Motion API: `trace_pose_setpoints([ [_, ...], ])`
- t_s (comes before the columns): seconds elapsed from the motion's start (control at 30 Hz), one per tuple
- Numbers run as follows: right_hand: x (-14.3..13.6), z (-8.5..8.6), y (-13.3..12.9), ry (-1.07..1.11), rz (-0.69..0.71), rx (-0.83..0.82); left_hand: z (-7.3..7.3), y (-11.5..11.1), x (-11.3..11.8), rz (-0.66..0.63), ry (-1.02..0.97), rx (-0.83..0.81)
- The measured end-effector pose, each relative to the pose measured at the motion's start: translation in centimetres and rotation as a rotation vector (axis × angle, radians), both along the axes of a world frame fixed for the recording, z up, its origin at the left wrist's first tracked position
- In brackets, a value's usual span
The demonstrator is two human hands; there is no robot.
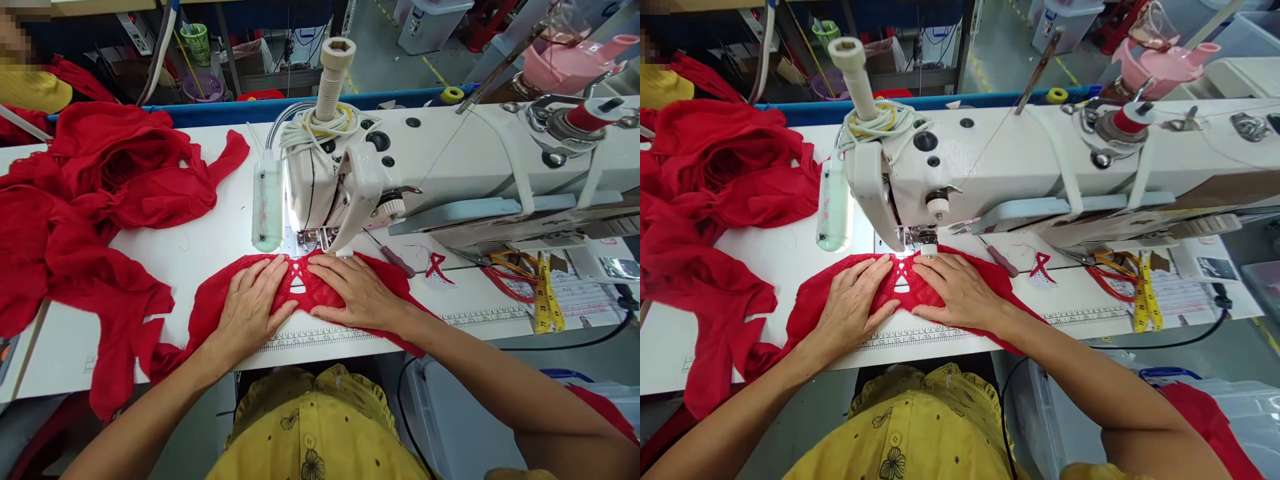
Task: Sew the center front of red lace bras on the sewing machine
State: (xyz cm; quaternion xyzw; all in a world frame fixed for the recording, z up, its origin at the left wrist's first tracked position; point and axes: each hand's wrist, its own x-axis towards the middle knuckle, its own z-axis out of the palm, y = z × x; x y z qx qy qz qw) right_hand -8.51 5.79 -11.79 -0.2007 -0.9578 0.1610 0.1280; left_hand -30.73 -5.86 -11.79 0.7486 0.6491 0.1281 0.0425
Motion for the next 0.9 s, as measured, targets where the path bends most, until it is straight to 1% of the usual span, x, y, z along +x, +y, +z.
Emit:
trace_pose_setpoints([
  [0.9,0.17,-0.09,0.07,0.001,0.009,-0.005,0.04,-0.02,-0.13,-0.009,-0.013,-0.007],
])
